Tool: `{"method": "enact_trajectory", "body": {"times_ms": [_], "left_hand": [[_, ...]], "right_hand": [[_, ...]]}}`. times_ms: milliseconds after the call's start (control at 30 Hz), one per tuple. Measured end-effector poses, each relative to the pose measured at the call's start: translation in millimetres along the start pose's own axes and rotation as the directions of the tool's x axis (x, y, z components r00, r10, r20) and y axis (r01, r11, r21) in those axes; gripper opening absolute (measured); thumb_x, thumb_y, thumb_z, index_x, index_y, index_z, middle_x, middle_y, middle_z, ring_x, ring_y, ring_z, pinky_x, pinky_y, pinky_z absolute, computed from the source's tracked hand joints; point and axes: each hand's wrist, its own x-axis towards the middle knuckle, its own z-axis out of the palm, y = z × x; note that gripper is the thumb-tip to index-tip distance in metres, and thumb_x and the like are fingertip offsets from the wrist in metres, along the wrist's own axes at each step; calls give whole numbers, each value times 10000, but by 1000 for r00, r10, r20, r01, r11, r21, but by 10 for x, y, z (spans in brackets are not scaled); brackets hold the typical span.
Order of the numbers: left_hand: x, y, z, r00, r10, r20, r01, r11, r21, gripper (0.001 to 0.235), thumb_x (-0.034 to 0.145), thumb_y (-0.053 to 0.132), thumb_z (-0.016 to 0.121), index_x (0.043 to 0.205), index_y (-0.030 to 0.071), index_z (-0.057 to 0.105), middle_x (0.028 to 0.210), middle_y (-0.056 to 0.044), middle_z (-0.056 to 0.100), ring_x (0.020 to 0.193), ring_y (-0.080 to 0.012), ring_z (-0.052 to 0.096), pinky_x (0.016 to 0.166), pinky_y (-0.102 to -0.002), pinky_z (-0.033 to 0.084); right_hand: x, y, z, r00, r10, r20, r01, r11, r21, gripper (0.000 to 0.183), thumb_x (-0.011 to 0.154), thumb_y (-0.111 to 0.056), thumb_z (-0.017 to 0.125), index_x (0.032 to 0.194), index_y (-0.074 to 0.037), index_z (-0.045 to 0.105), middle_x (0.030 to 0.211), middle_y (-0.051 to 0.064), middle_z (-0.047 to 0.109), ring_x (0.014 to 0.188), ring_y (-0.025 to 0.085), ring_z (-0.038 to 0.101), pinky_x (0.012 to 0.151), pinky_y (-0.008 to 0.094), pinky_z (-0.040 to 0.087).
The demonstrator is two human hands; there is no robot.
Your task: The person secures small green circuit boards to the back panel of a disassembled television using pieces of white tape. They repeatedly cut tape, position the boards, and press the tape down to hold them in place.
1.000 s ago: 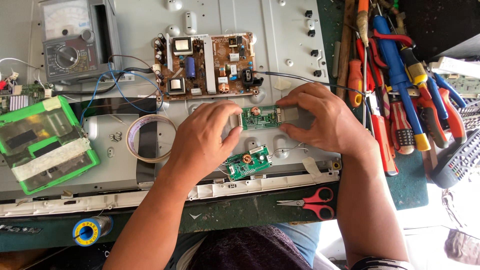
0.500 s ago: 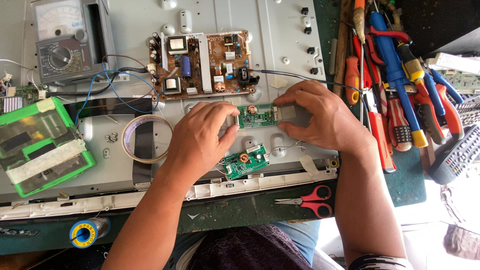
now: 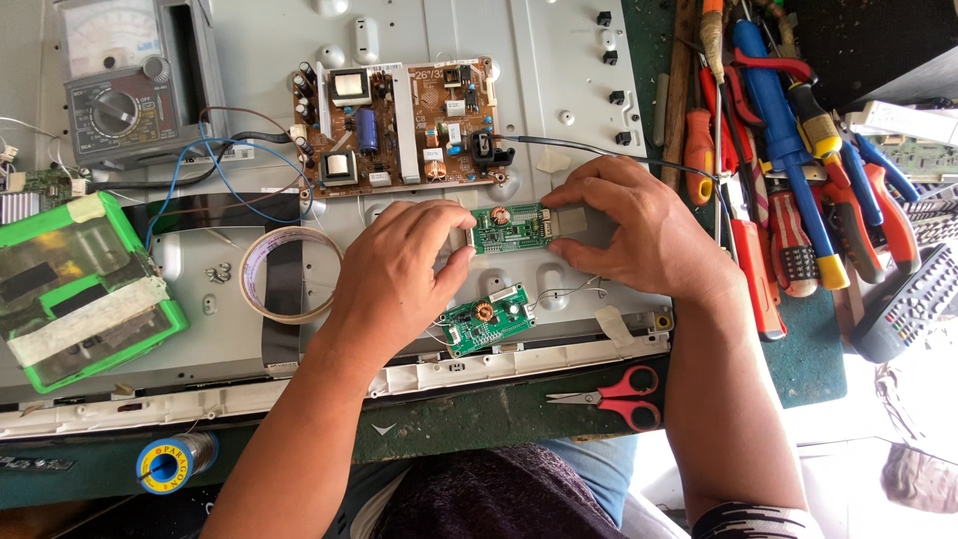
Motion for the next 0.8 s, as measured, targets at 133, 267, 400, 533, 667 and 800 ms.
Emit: {"method": "enact_trajectory", "body": {"times_ms": [133,267,400,533,667,800], "left_hand": [[-10,-4,4,1000,-8,5,8,1000,12,216,982,132,760,1175,87,673,1078,-126,744,1007,-345,758,885,-435,595],[-4,-16,10,1000,20,-5,-20,1000,10,210,992,128,747,1181,93,664,1070,-128,738,1000,-344,758,878,-433,597],[-24,-31,46,1000,21,-22,-21,1000,23,208,989,132,750,1175,102,661,1058,-115,736,995,-336,760,876,-427,599],[-35,-9,58,999,5,-35,-4,999,40,204,991,136,744,1174,106,659,1071,-114,735,1000,-339,755,869,-435,597],[-4,26,-3,998,-4,-65,3,1000,-15,208,997,110,716,1194,64,665,1088,-158,727,1017,-363,738,907,-473,590],[36,102,-287,984,14,-180,-23,998,-52,158,1050,52,644,1198,0,662,1101,-201,709,1041,-389,715,958,-491,566]], "right_hand": [[-9,15,8,1000,-6,-1,6,1000,-7,396,825,-188,910,1184,-64,798,1127,203,721,1092,452,702,998,536,542],[-5,-3,4,1000,-9,-4,8,1000,-16,401,821,-184,915,1186,-67,797,1129,205,721,1092,451,704,991,527,543],[-16,12,9,1000,-19,-13,18,1000,-17,409,813,-182,920,1186,-67,796,1137,199,725,1084,440,711,977,511,554],[-18,15,16,1000,-26,-16,26,1000,7,409,811,-161,915,1186,-47,795,1130,223,726,1066,451,716,967,519,557],[-54,140,20,994,-60,-95,63,998,25,413,817,-138,886,1202,-31,782,1069,186,728,943,385,704,872,485,564],[-90,373,36,957,-135,-257,132,991,-28,271,898,16,789,1158,-48,826,952,102,755,801,301,686,798,411,551]]}}
